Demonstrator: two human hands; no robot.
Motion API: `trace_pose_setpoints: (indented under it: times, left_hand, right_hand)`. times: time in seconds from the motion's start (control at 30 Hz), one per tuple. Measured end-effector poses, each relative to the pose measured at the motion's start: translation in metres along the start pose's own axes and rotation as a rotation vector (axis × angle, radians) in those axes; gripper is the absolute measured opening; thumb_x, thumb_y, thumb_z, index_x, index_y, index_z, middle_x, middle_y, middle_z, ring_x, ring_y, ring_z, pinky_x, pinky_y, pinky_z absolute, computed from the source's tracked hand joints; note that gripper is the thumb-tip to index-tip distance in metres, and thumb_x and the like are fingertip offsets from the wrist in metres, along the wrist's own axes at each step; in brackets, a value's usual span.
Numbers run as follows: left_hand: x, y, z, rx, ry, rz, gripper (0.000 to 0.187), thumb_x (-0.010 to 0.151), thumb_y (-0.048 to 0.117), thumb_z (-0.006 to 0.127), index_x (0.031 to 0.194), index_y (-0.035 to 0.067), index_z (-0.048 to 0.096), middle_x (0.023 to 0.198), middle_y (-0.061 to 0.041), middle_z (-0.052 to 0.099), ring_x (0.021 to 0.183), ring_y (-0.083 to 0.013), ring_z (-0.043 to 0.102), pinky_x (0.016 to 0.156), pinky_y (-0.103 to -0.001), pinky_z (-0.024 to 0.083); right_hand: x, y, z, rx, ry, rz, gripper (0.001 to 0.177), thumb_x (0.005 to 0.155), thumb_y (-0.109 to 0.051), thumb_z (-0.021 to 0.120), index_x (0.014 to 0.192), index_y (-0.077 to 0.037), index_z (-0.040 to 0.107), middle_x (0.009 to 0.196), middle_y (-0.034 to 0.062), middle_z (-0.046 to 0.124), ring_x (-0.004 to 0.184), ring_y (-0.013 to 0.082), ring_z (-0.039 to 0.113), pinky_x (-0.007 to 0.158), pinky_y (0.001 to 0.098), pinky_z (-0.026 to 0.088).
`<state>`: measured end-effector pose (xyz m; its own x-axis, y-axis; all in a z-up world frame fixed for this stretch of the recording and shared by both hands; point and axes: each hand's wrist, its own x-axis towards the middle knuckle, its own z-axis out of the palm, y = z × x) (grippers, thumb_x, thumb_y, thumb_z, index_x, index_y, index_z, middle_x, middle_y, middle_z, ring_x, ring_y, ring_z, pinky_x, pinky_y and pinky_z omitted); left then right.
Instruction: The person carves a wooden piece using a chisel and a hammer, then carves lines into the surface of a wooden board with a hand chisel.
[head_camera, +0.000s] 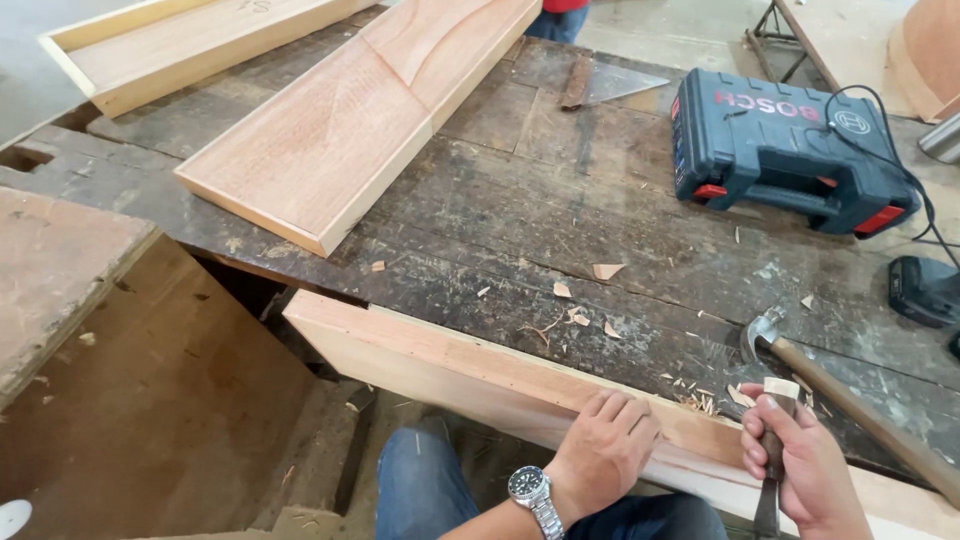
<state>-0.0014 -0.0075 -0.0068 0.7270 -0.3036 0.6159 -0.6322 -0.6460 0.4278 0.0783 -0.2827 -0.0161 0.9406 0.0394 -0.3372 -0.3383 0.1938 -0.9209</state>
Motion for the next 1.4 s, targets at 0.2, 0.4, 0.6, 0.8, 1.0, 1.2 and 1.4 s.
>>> trace_pose_setpoints:
  times: [0.2,0.4,0.6,0.8,1.0,1.2,1.4]
  left_hand:
    - [-0.009,-0.003,0.008,0.249,0.002,0.004,0.055,0.091,0.029,0.069,0.136,-0.002,0.059,0.14,-0.02,0.061,0.138,-0.0367,0.052,0.122,-0.049,0.034]
    - [0.001,-0.005,0.023,0.338,-0.042,-0.004,0.071,0.079,0.037,0.075,0.131,-0.009,0.06,0.125,-0.023,0.062,0.125,-0.038,0.054,0.115,-0.051,0.034]
    - [0.027,-0.015,0.009,0.192,-0.29,-0.092,0.053,0.072,0.039,0.084,0.105,0.002,0.065,0.105,-0.013,0.06,0.11,-0.0316,0.055,0.099,-0.045,0.042]
    - [0.029,-0.013,-0.002,0.136,-0.302,-0.114,0.053,0.072,0.04,0.083,0.108,0.005,0.066,0.106,-0.01,0.062,0.111,-0.0298,0.055,0.099,-0.044,0.042]
    - [0.0,0.002,-0.001,0.366,-0.084,-0.009,0.063,0.089,0.03,0.068,0.141,-0.003,0.056,0.139,-0.019,0.059,0.137,-0.0347,0.049,0.121,-0.047,0.031]
    - [-0.017,0.004,0.008,0.291,-0.058,-0.046,0.055,0.097,0.022,0.06,0.147,0.0,0.053,0.153,-0.021,0.053,0.149,-0.0357,0.043,0.128,-0.048,0.024]
    - [-0.019,0.0,0.011,0.289,-0.043,-0.034,0.053,0.098,0.022,0.06,0.147,0.001,0.054,0.154,-0.021,0.053,0.15,-0.035,0.044,0.129,-0.047,0.024]
  right_hand:
    - [0.004,0.004,-0.006,0.001,0.002,0.024,0.033,0.102,-0.022,0.054,0.128,-0.003,0.059,0.077,0.0027,0.049,0.056,0.0131,0.045,0.043,0.0301,0.035]
    - [0.023,0.014,-0.019,-0.003,-0.019,0.067,0.035,0.099,-0.025,0.054,0.128,-0.004,0.057,0.075,0.0037,0.048,0.053,0.0152,0.045,0.04,0.0342,0.036]
    - [0.02,0.013,-0.017,-0.005,-0.014,0.054,0.036,0.099,-0.025,0.055,0.128,-0.004,0.057,0.075,0.0039,0.049,0.053,0.0148,0.045,0.041,0.0337,0.036]
    - [0.003,0.006,-0.004,0.004,-0.015,-0.015,0.032,0.102,-0.023,0.055,0.127,-0.002,0.059,0.077,0.0031,0.05,0.055,0.0139,0.046,0.044,0.0305,0.037]
    - [-0.001,0.001,0.001,-0.005,-0.014,-0.028,0.032,0.103,-0.022,0.055,0.128,-0.002,0.059,0.076,0.0029,0.051,0.056,0.013,0.046,0.044,0.03,0.038]
    - [0.0,0.002,0.0,-0.003,-0.005,-0.032,0.032,0.103,-0.021,0.056,0.127,-0.001,0.059,0.077,0.003,0.052,0.056,0.0128,0.047,0.044,0.0294,0.037]
    - [-0.002,0.001,0.001,-0.002,-0.012,-0.039,0.032,0.103,-0.021,0.056,0.128,-0.001,0.059,0.078,0.003,0.052,0.057,0.0125,0.047,0.044,0.0292,0.037]
